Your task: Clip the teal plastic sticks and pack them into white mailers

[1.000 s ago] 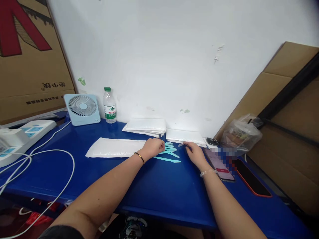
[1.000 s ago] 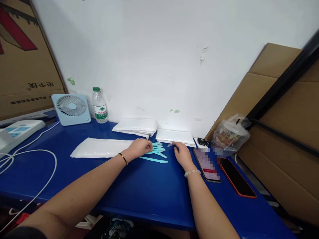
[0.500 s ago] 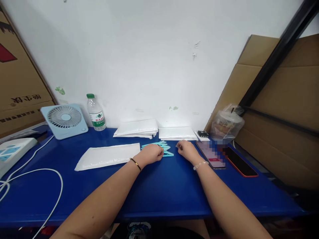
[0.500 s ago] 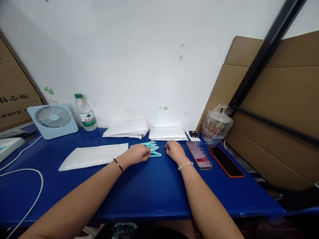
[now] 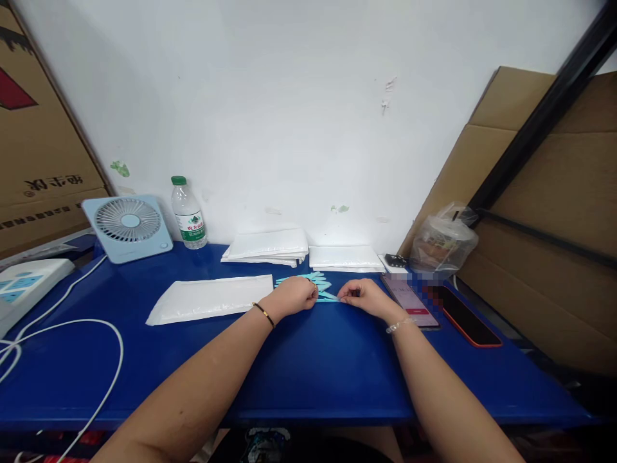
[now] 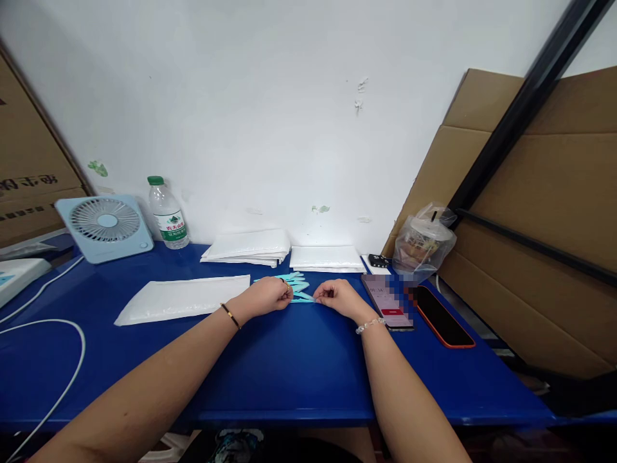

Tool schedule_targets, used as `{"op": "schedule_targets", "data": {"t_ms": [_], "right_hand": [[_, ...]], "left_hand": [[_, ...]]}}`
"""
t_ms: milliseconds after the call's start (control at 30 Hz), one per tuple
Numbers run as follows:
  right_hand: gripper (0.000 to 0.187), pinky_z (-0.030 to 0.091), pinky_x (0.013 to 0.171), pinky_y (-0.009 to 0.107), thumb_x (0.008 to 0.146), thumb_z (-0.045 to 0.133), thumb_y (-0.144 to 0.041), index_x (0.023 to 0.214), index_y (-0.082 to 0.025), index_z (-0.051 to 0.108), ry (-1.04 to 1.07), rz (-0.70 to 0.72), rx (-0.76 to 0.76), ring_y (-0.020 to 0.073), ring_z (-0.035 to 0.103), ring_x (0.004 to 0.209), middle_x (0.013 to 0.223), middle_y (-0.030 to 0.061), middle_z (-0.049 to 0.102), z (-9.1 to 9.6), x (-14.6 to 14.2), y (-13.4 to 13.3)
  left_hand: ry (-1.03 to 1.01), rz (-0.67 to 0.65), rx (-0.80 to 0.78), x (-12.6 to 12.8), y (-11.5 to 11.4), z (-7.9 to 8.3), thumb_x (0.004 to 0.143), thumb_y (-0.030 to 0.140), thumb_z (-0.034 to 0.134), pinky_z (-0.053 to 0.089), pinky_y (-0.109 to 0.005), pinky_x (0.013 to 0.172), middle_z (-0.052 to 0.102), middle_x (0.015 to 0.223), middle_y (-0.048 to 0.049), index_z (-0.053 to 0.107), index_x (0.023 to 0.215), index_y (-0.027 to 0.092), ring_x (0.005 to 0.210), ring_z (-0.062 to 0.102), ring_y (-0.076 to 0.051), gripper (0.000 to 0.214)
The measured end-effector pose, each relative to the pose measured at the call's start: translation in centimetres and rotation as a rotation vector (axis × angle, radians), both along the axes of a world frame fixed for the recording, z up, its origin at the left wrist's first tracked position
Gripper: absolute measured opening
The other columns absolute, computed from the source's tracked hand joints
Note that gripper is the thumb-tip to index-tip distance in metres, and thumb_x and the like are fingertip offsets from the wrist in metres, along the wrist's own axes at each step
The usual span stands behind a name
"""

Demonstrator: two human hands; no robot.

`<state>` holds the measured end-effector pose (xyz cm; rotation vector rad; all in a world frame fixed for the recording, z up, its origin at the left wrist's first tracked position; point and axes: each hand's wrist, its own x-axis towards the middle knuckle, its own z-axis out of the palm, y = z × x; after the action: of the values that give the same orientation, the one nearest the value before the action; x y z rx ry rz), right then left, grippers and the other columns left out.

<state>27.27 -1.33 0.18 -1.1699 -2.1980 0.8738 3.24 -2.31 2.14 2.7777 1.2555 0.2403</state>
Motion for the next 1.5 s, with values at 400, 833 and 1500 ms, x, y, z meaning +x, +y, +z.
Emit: {"op": "schedule_targets", "data": {"t_ms": [400,833,1500], "right_hand": [[0.012,0.048,0.066,0.027,0.076,0.062,-0.026,0.08,-0.02,0.072,-0.008,0.056,0.07,0.0158,0.062,0.071,0.08,0.0034,0.07,0.4,-1.7,-0.9],[0.057,0.04,0.094,0.039,0.074,0.065,-0.026,0.129,-0.023,0.049,-0.228,0.052,0.339,0.0243,0.048,0.111,0.121,0.0096,0.053,0.1,-2.3,-1.1],[0.025,0.047,0.084,0.036,0.089,0.049,-0.034,0.11,-0.023,0.057,0.419,-0.173,0.437,0.0219,0.057,0.099,0.109,0.008,0.06,5.8,-5.1,-4.8]], "left_hand": [[-0.112,0.12,0.099,-0.7,0.6,-0.8,0.071,0.057,0.062,0.039,-0.035,0.091,0.057,0.118,-0.0135,0.055,0.115,0.016,0.113,0.048,-0.028,0.06],[0.057,0.054,0.004,0.8,-0.3,-1.0,0.076,0.026,0.054,0.044,-0.033,0.086,0.058,0.104,-0.0126,0.054,0.103,0.013,0.101,0.053,-0.024,0.031],[-0.473,0.027,-0.147,2.8,-2.1,0.3,0.087,0.032,0.046,0.047,-0.027,0.067,0.064,0.084,-0.004,0.05,0.101,0.017,0.075,0.061,-0.018,0.021]]}}
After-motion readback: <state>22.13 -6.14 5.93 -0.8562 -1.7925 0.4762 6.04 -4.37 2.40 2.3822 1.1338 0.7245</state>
